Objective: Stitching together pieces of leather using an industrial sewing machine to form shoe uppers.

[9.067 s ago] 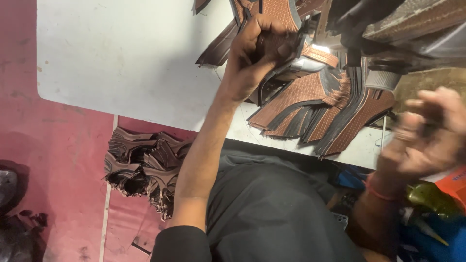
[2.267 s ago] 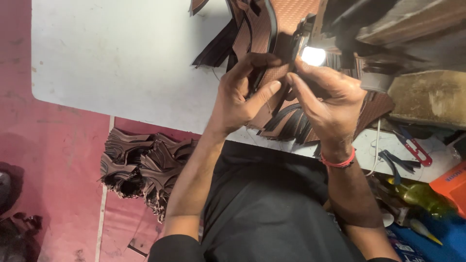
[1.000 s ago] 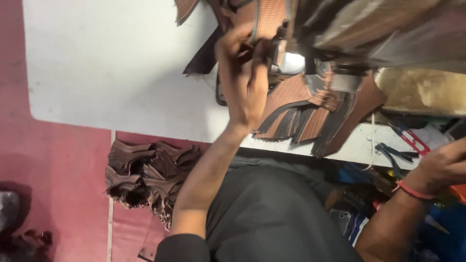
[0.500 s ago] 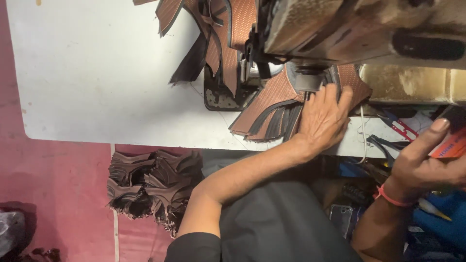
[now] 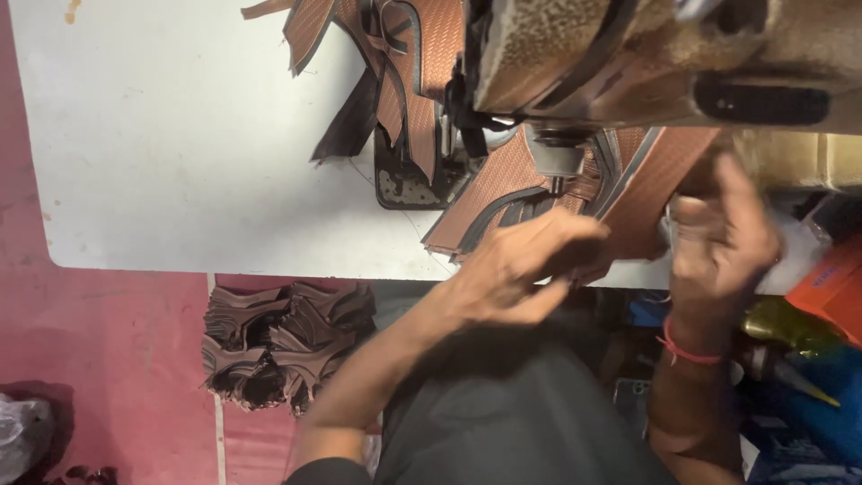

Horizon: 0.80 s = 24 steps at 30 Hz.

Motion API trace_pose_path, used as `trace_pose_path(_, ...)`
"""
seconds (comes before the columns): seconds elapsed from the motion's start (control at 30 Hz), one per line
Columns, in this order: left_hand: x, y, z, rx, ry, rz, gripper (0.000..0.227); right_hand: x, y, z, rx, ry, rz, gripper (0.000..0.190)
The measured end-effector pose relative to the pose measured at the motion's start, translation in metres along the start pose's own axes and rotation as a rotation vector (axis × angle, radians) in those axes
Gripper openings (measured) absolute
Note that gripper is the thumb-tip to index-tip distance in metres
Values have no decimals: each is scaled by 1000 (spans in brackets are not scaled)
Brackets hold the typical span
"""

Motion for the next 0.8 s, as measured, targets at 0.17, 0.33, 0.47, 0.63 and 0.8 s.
trace_pose_path(0.17, -6, 35, 31, 3, -25, 101, 53, 50, -8, -63, 288, -563, -389, 15)
trace_pose_path(0.33, -5, 44, 70, -425, -40, 276, 40, 111, -7, -113, 544, -500, -39, 13)
trace_pose_path(0.47, 4, 48, 92, -706, -57, 332, 36, 116, -5, -145, 618, -655, -203, 9)
trace_pose_path(0.63, 17, 44, 106, -775, -37, 315, 34, 123, -10, -153, 586, -716, -457, 9)
trace_pose_path(0.8, 26, 38, 109, -763, 5, 340, 34, 185, -43, -107, 412, -217, 249, 15)
Point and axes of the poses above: each hand's wrist, its own y-axis away from the middle knuckle, its own z-axis out of the back of the hand, x = y × z, the point moved 6 cm from there along -y, towards the middle knuckle
